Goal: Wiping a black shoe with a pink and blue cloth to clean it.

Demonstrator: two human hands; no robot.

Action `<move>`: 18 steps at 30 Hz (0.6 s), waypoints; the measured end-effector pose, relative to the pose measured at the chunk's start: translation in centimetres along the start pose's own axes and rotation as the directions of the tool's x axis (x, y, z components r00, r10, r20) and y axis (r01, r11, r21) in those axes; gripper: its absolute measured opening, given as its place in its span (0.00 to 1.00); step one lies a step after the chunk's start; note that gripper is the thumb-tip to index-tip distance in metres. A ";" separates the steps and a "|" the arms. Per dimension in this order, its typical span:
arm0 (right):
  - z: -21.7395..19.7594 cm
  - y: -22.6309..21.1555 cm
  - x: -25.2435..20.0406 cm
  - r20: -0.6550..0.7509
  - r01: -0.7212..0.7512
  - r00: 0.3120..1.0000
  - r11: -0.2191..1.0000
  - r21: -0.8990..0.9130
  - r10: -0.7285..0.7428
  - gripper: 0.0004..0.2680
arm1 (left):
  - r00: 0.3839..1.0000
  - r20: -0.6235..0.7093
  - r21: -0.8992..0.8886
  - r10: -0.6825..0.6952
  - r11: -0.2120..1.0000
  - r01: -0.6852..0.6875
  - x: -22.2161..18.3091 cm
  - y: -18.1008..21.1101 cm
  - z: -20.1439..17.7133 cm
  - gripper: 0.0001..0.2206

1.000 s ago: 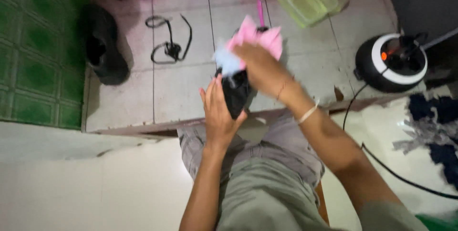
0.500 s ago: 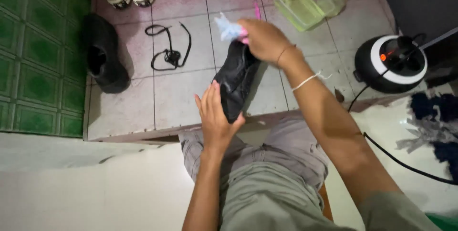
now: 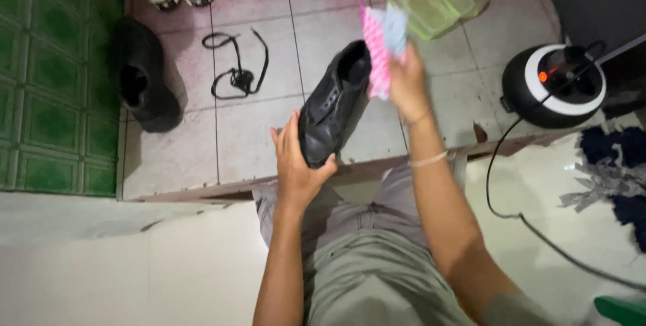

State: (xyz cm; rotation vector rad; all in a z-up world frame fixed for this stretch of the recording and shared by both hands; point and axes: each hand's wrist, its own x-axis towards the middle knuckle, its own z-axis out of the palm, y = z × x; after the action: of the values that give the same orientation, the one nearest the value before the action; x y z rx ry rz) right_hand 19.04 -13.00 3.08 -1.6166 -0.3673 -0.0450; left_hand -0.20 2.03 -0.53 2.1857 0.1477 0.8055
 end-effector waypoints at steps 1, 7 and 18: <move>0.2 0.1 -0.4 0.000 -0.002 1.000 1.000 -0.001 0.002 0.16 | 1.000 0.001 0.000 -0.001 1.000 0.001 0.4 -0.1 0.0 0.49; 2.1 -0.9 -6.4 0.140 0.459 0.888 0.864 -0.206 -0.438 0.12 | 0.986 -0.070 -0.096 -0.150 0.985 0.143 0.4 -0.4 -0.2 0.48; -0.8 -0.6 -1.5 0.099 0.607 0.752 0.624 -0.492 -0.652 0.14 | 0.938 0.077 -0.478 -0.339 0.813 0.333 1.5 -0.1 -2.3 0.35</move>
State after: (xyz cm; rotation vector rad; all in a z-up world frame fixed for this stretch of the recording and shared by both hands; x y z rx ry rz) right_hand 17.66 -14.05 3.36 -1.9065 -0.9084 -0.8204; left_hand -0.34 4.10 1.25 1.6147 0.2965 0.5749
